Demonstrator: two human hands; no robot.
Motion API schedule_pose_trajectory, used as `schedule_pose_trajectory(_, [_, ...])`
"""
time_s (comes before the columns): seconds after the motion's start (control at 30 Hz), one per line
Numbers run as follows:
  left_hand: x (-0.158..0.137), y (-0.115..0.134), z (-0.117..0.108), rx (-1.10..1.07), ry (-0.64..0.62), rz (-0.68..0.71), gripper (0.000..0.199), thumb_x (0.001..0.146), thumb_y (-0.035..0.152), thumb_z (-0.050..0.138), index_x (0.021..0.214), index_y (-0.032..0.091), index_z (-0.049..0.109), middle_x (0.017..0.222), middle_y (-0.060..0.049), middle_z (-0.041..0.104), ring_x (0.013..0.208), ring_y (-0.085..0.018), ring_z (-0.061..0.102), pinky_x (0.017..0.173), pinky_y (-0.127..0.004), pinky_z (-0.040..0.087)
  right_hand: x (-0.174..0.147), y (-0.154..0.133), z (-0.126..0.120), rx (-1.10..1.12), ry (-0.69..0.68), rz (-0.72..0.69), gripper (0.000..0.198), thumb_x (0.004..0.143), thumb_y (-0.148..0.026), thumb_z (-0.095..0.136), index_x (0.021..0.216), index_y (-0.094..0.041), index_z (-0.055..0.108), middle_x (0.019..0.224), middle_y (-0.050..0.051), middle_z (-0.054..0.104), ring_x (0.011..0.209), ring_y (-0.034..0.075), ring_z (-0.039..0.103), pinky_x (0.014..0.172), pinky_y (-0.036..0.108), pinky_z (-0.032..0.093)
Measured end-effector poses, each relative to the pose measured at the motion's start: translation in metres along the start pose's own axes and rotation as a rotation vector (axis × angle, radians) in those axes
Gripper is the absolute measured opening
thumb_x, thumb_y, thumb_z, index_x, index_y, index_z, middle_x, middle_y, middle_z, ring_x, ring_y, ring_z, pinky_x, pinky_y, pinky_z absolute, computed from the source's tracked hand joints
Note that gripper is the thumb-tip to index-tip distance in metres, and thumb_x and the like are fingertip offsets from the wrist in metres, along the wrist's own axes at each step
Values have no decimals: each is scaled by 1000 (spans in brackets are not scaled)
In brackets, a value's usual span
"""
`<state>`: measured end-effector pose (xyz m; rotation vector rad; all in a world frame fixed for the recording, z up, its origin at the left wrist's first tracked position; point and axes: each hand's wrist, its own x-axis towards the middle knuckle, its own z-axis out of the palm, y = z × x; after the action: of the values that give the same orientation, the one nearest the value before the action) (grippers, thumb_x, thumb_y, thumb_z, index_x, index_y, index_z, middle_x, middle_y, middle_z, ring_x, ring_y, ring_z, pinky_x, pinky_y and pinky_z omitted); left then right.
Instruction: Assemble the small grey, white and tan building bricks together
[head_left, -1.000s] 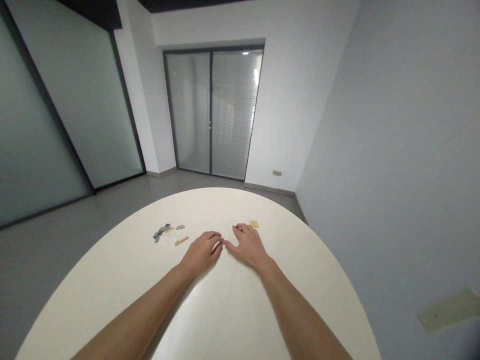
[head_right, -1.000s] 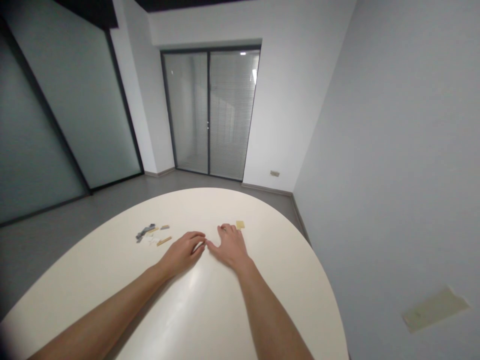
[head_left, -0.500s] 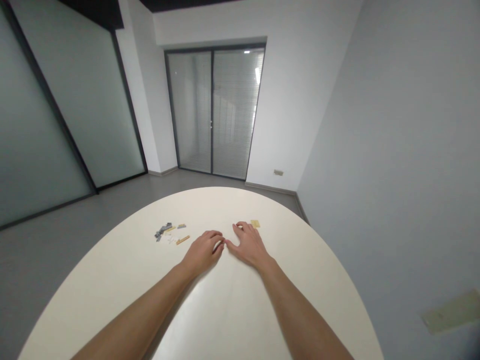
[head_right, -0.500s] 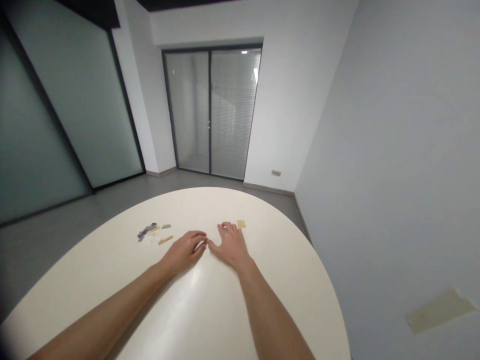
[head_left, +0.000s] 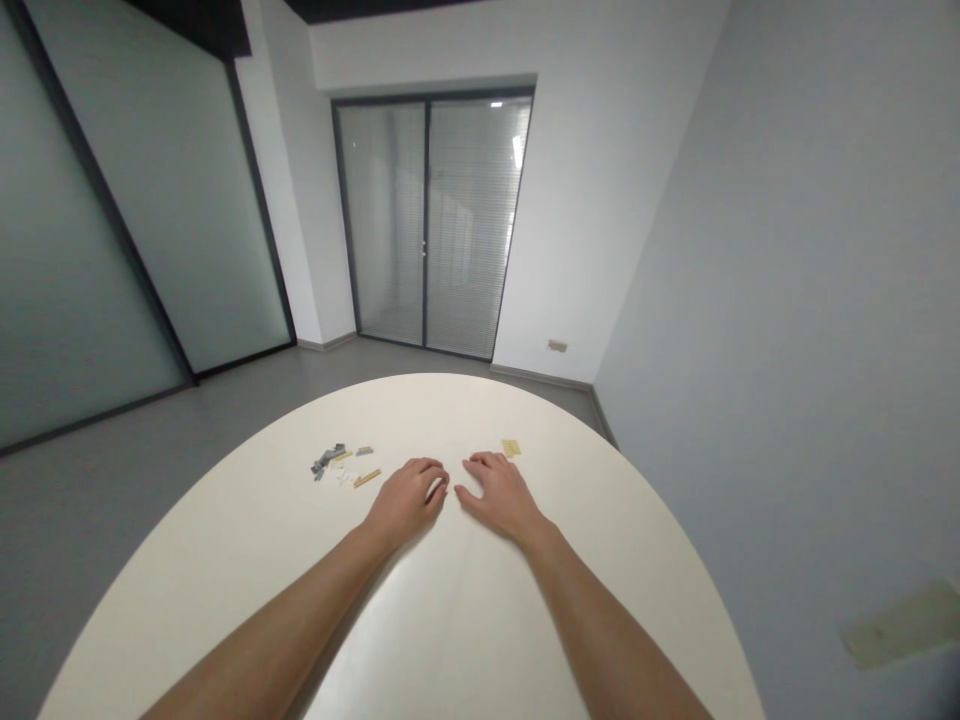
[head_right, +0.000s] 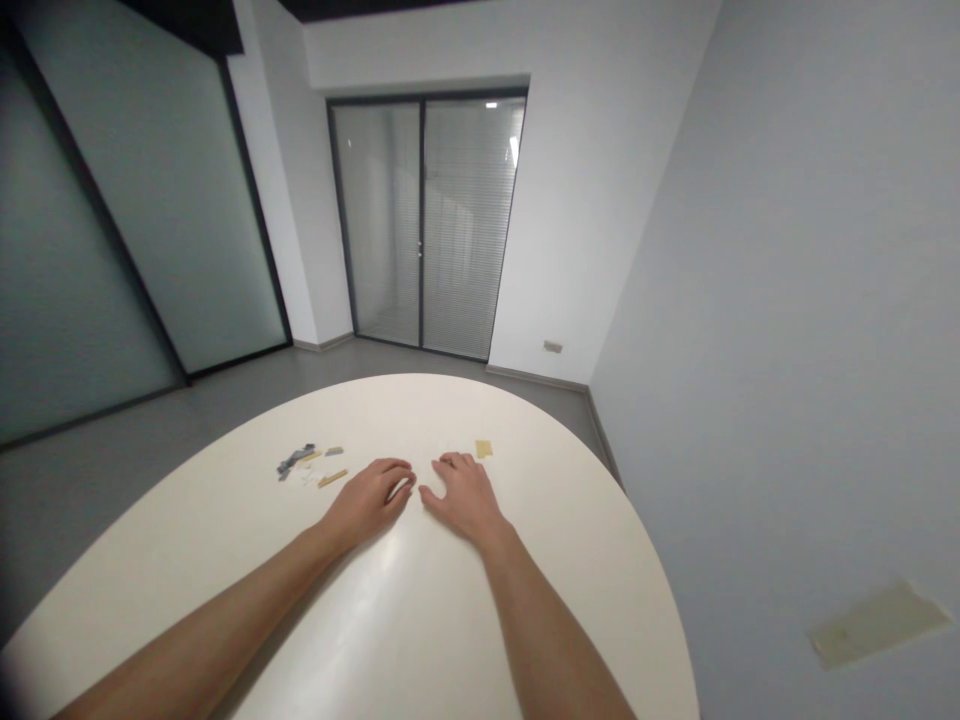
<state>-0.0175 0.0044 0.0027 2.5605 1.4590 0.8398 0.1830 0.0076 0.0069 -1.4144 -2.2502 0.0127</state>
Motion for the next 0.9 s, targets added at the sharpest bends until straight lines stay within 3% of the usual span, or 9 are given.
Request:
schedule_pose_trajectory(0.23, [0, 0, -4, 321, 176, -306, 33, 93, 35, 49, 115, 17, 68, 134, -15, 60, 126, -33, 51, 110, -55, 33, 0, 2, 2, 11, 0, 0, 41, 89, -43, 62, 123, -21, 65, 126, 9, 62, 118, 24, 52, 104, 35, 38])
schedule_pose_trajectory(0.47, [-4, -4, 2, 454, 140, -489, 48, 93, 47, 43, 125, 16, 62, 151, -19, 42, 140, -40, 33, 106, -70, 26, -2, 4, 1, 24, 5, 1, 40, 89, -42, 62, 123, -22, 65, 126, 9, 62, 117, 24, 53, 103, 35, 39])
schedule_pose_trajectory(0.67, [-4, -6, 0, 450, 114, -523, 49, 95, 48, 40, 124, 16, 62, 152, -19, 40, 139, -40, 35, 104, -69, 31, -4, 4, -2, 21, -6, 2, 40, 89, -42, 61, 124, -22, 64, 128, 9, 62, 119, 25, 52, 104, 36, 38])
schedule_pose_trajectory(0.9, [-4, -5, -4, 468, 127, -424, 44, 95, 45, 43, 118, 13, 63, 146, -22, 46, 131, -38, 43, 102, -55, 39, -4, 5, 2, 23, 3, 7, 40, 88, -42, 62, 123, -22, 65, 126, 9, 63, 117, 25, 53, 102, 36, 40])
